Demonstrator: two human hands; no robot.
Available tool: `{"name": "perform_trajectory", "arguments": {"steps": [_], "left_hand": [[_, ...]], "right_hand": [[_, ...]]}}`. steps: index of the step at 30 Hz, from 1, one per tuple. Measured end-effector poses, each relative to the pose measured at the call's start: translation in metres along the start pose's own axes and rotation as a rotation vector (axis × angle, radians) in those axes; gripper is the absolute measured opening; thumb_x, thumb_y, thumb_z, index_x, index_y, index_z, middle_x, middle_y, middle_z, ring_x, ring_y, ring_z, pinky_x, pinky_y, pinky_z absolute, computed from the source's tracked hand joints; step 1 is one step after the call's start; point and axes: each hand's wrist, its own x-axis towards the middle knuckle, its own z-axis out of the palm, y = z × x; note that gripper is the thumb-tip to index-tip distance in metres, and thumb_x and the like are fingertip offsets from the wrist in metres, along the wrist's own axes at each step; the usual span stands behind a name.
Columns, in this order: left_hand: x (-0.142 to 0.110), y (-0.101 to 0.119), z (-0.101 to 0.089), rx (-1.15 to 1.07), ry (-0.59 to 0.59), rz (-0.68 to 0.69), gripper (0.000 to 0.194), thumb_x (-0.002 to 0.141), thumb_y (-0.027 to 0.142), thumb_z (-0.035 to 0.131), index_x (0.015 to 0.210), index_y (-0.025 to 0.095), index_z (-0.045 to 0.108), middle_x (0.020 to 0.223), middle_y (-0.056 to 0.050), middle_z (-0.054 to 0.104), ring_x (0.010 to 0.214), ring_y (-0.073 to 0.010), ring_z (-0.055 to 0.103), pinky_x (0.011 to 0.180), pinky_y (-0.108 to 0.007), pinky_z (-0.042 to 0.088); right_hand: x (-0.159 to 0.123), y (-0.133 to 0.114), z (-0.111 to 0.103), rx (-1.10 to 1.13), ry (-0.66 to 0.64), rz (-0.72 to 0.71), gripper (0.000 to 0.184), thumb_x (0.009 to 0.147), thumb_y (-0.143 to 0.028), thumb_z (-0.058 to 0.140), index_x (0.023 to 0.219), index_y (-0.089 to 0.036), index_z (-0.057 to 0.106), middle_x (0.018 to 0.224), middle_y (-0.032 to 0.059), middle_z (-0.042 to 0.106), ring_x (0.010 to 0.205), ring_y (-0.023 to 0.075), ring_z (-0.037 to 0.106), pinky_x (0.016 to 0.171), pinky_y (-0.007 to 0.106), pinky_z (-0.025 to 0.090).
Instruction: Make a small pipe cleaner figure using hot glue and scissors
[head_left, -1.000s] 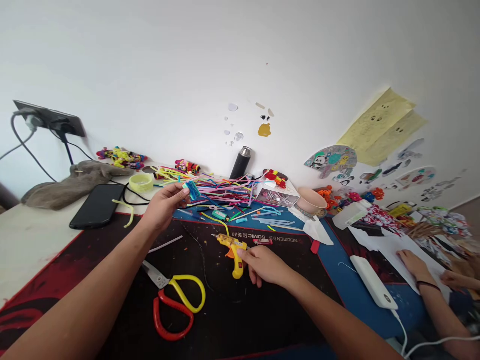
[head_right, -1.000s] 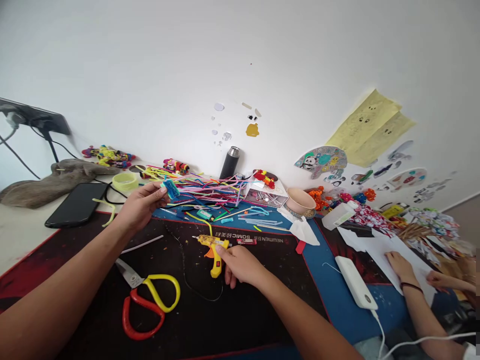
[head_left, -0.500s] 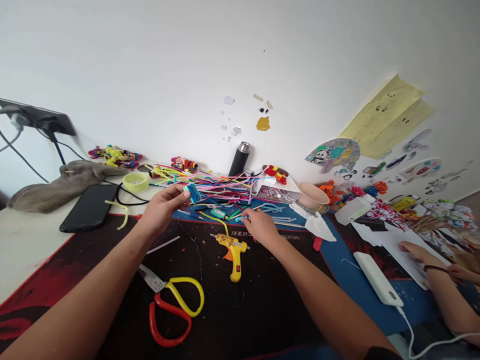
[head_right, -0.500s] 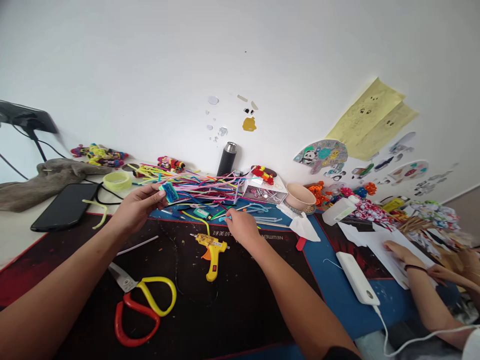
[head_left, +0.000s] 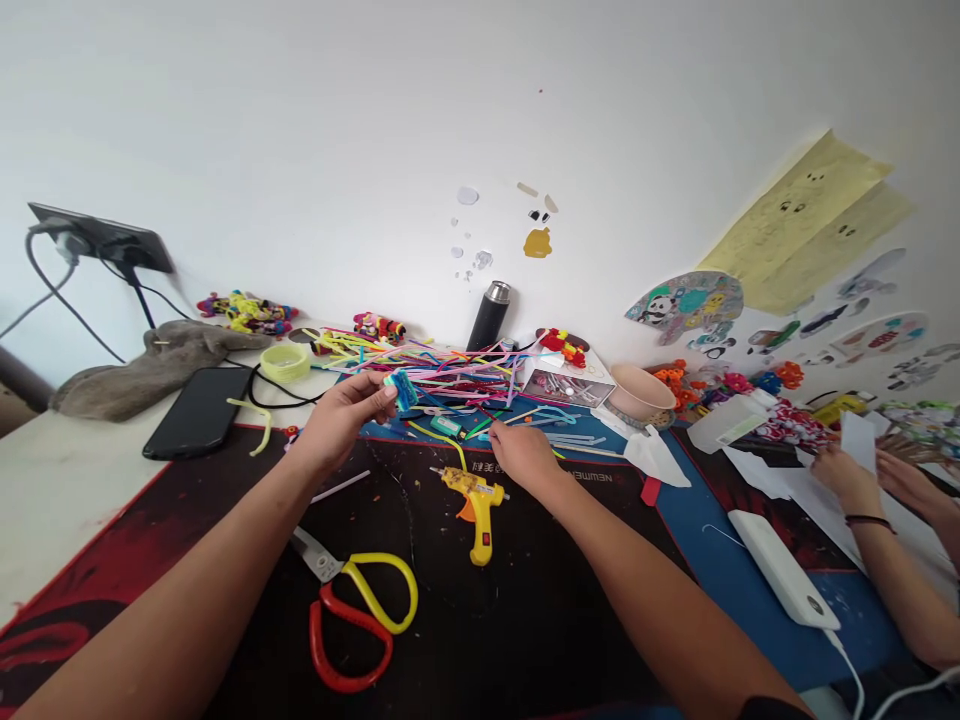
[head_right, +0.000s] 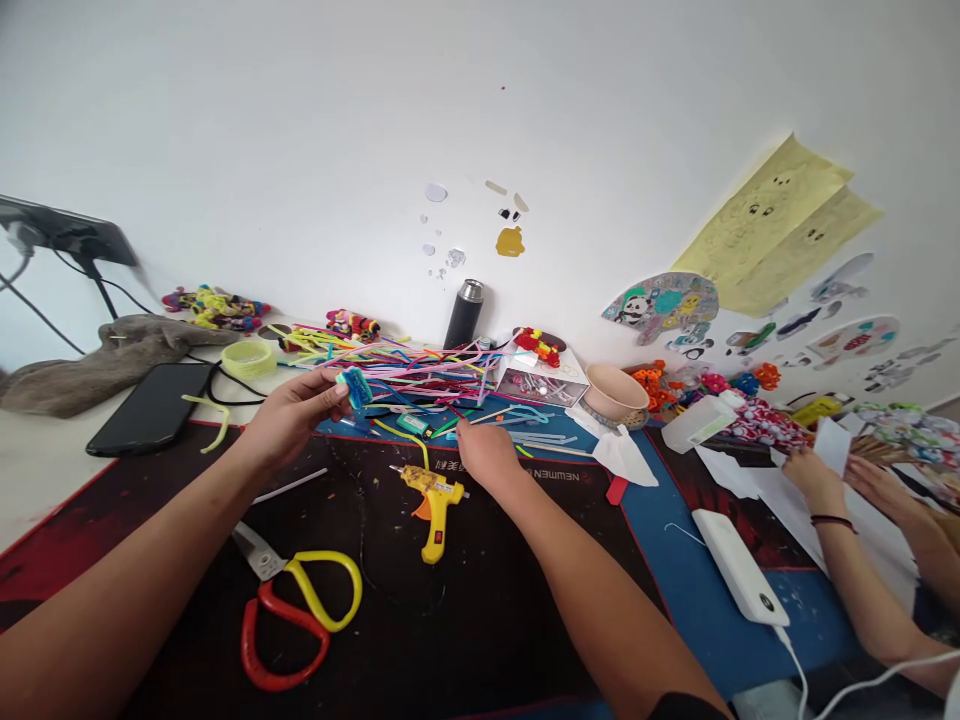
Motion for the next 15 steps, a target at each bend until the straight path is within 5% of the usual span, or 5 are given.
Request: {"name": "perform_trajectory", "arguments": {"steps": [8,14,15], "left_hand": [[-0.001,0.0,0.001,0.042,0.003,-0.007,0.054,0.064,0.065,0.097,0.078,0.02,0.072,0.067,0.0,0.066,0.064,-0.0163,0.055,0.065,-0.029,0.043],[-0.003,-0.001,0.004,0.149,-0.022,-0.02,0.051,0.066,0.063,0.096,0.081,0.02,0.073,0.07,0.0,0.067,0.068,-0.0179,0.058,0.068,-0.03,0.045],[-0.003,-0.001,0.005,0.161,-0.027,-0.021,0.052,0.066,0.064,0.096,0.081,0.02,0.073,0.07,0.0,0.067,0.069,-0.0179,0.058,0.068,-0.03,0.045]], "right_hand": [[0.0,0.0,0.013,0.435,0.225,0.049,0.029,0.105,-0.042,0.056,0.105,-0.02,0.076,0.065,0.0005,0.066,0.059,0.0216,0.062,0.059,0.03,0.038],[0.015,-0.044,0.017,0.788,0.266,-0.007,0.042,0.1,-0.062,0.06,0.1,-0.022,0.075,0.06,-0.0035,0.06,0.047,0.0157,0.053,0.05,0.028,0.038],[0.017,-0.054,0.017,0.982,0.257,-0.013,0.041,0.096,-0.062,0.067,0.097,-0.022,0.074,0.058,-0.0044,0.058,0.045,0.0145,0.049,0.048,0.027,0.037]]}}
